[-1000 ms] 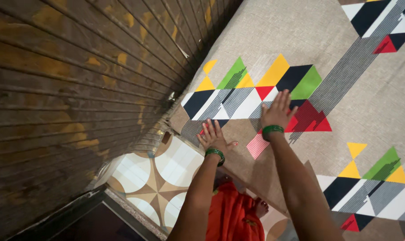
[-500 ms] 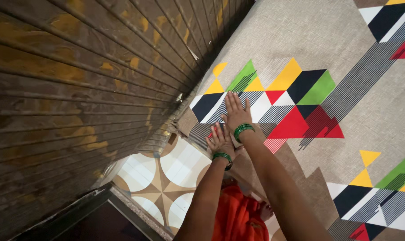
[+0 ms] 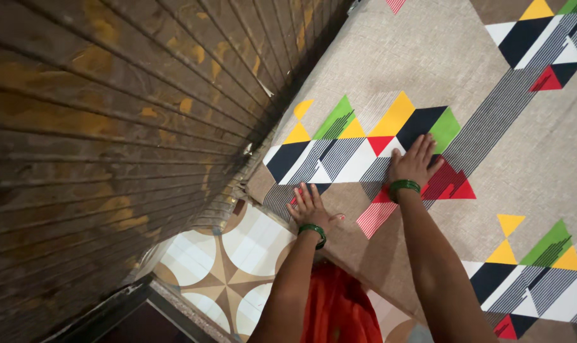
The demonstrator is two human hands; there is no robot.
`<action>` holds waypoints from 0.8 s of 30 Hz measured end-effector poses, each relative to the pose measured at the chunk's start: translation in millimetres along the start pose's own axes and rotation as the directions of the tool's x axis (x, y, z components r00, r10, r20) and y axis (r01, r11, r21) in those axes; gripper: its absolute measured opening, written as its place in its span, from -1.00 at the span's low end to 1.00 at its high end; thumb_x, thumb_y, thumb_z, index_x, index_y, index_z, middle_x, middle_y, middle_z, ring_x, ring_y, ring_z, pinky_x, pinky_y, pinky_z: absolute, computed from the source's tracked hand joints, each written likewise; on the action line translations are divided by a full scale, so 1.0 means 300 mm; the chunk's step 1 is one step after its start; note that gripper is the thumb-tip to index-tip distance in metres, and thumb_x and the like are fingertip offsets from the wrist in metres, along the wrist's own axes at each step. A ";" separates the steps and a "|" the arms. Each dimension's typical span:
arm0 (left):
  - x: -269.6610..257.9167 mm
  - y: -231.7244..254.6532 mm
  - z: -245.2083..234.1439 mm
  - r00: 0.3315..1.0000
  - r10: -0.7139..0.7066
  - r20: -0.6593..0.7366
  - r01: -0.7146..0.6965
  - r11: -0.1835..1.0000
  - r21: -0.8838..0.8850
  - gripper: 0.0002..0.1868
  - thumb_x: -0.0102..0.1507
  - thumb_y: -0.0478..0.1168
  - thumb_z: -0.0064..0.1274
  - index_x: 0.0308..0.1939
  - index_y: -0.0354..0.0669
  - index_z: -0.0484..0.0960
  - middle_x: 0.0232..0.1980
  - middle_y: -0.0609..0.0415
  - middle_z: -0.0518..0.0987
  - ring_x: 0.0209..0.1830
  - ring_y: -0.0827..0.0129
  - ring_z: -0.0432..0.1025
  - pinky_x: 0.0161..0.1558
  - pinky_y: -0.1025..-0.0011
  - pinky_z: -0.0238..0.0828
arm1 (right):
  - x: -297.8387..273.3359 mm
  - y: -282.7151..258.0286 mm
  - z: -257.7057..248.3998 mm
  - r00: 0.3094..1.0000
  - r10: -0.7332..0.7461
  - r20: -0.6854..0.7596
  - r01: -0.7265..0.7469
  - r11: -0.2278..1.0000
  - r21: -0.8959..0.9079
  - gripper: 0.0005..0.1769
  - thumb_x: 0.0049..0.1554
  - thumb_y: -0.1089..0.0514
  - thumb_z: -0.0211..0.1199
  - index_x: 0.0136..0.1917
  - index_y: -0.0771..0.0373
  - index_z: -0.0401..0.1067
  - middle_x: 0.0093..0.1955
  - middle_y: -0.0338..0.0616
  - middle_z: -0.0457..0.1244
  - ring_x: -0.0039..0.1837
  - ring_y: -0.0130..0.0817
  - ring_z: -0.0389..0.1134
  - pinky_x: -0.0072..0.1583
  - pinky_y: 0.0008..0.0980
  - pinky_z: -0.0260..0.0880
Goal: The person smooths a patterned bedsheet over a mattress by hand, tucks the edges into the frame, and places pillows on the bed.
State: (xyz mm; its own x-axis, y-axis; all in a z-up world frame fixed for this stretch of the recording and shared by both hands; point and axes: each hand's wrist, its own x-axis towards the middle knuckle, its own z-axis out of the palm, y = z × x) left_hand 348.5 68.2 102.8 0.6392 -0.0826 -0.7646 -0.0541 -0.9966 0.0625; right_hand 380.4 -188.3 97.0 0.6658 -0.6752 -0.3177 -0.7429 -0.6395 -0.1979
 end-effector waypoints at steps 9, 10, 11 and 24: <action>-0.008 0.026 -0.033 0.993 -0.081 0.088 0.077 0.996 0.042 0.52 0.01 0.65 0.02 0.63 -0.08 -0.54 0.68 -0.15 -0.64 0.68 0.01 -0.70 0.49 -0.29 -0.67 | -0.009 -0.219 0.057 0.952 -0.261 0.161 0.293 0.929 -0.227 -0.10 0.32 -0.33 -0.26 0.69 0.22 -0.36 0.75 -0.15 -0.51 0.73 -0.29 -0.53 0.58 0.16 -0.47; -0.011 0.027 -0.027 0.997 -0.072 0.039 0.071 0.997 0.020 0.52 0.00 0.65 0.02 0.63 -0.05 -0.52 0.68 -0.14 -0.64 0.69 0.02 -0.70 0.50 -0.29 -0.68 | -0.022 -0.242 0.065 0.952 -0.259 0.165 0.292 0.929 -0.227 -0.10 0.32 -0.33 -0.26 0.69 0.22 -0.36 0.75 -0.15 -0.51 0.73 -0.29 -0.53 0.58 0.16 -0.47; -0.017 0.028 -0.020 0.998 -0.064 -0.011 0.064 0.998 -0.002 0.53 -0.02 0.66 0.02 0.63 -0.03 -0.51 0.69 -0.12 -0.63 0.69 0.03 -0.69 0.50 -0.29 -0.69 | -0.036 -0.265 0.073 0.918 -0.344 0.197 0.386 0.890 -0.242 -0.10 0.31 -0.32 -0.27 0.69 0.20 -0.38 0.75 -0.17 -0.52 0.72 -0.30 -0.53 0.58 0.14 -0.47; 0.047 0.189 -0.181 0.940 0.257 -0.224 -0.231 0.963 0.136 0.36 0.11 0.51 0.04 0.63 -0.17 -0.34 0.70 -0.15 -0.45 0.68 0.07 -0.55 0.48 -0.26 -0.64 | -0.021 -0.144 0.077 0.847 -0.531 0.008 0.531 0.844 -0.073 -0.11 0.30 -0.20 -0.04 0.70 0.23 -0.21 0.76 -0.10 -0.36 0.75 -0.22 -0.37 0.60 0.21 -0.40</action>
State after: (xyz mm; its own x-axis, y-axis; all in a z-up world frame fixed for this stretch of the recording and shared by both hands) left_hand 396.2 10.5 130.4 0.7589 -0.3344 -0.5588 -0.3045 -0.9407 0.1494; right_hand 406.7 -148.0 86.1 0.9582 -0.2290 -0.1718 -0.2691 -0.9252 -0.2676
